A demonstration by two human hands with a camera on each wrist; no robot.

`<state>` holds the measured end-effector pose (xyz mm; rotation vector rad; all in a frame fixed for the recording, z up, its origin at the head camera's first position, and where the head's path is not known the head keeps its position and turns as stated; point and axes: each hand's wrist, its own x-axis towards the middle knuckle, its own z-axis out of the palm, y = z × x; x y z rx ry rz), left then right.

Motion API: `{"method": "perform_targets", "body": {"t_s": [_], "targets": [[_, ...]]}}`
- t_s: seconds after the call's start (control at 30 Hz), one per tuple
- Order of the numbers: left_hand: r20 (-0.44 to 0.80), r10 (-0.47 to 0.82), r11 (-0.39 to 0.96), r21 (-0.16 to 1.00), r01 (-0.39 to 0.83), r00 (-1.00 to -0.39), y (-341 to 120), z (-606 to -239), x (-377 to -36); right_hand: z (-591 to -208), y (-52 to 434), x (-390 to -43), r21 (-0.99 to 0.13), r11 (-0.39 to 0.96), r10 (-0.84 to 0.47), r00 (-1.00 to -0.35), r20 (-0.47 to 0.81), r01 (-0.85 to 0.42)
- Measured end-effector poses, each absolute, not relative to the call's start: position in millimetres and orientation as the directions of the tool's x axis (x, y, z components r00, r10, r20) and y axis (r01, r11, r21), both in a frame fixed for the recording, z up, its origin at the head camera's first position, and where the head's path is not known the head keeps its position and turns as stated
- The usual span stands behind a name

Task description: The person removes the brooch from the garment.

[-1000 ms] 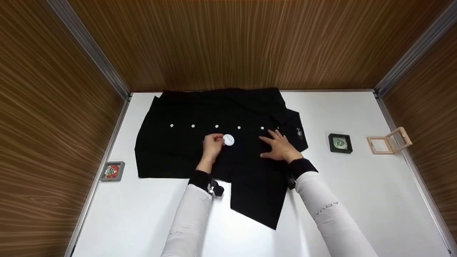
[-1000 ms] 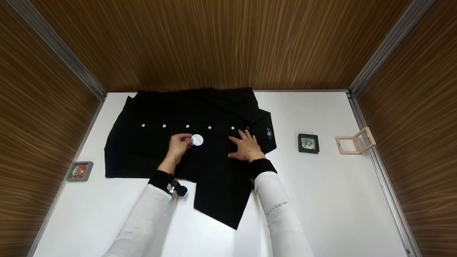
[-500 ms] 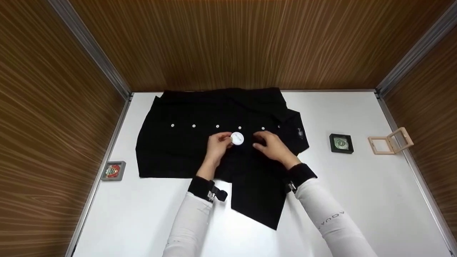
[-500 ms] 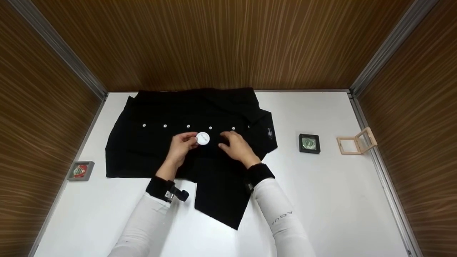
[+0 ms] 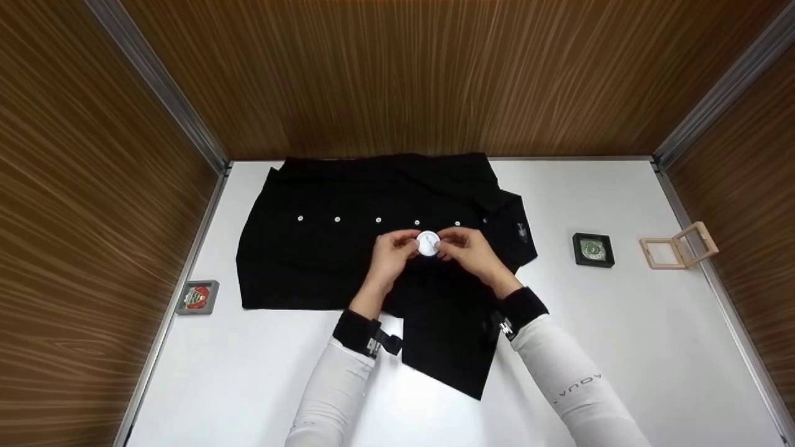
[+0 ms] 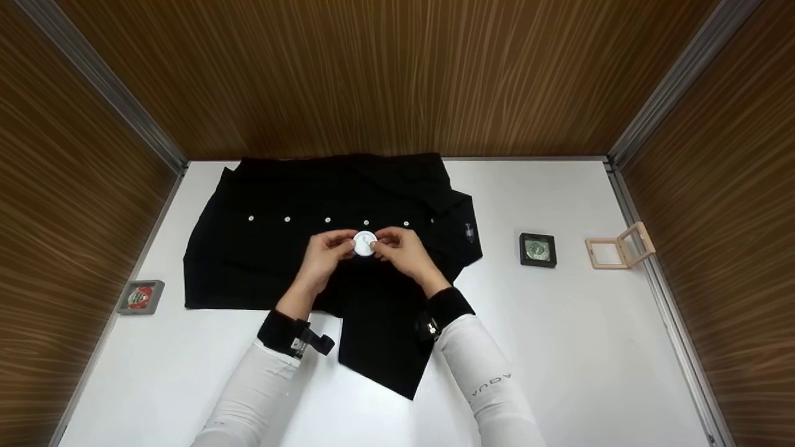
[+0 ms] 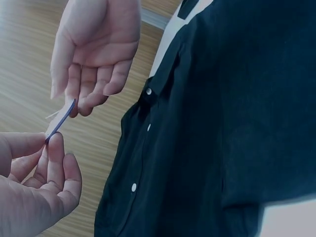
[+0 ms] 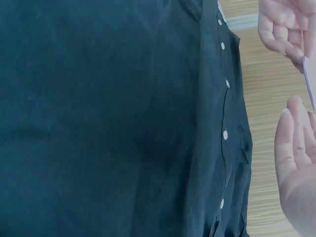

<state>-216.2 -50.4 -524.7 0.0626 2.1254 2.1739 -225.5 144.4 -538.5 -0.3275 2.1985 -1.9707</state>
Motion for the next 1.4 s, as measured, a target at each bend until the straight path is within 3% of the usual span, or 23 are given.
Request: {"method": "perform_targets", "body": {"t_s": [0.37, 0.6, 1.4], "targets": [[0.009, 0.131, 0.032, 0.999, 0.013, -0.991, -45, -497, -202, -504, 137, -210, -0.996, 0.073, -0.227, -0.974, 0.025, -0.043], [-0.01, 0.117, 0.039, 0.999, -0.006, -0.993, -43, -519, -214, -502, 136, -209, -0.996, 0.077, -0.203, -0.979, 0.019, -0.035], [0.013, 0.118, 0.036, 0.999, 0.017, -0.993, -41, -523, -213, -502, 132, -210, -0.998, 0.056, -0.185, -0.982, -0.023, 0.012]]}}
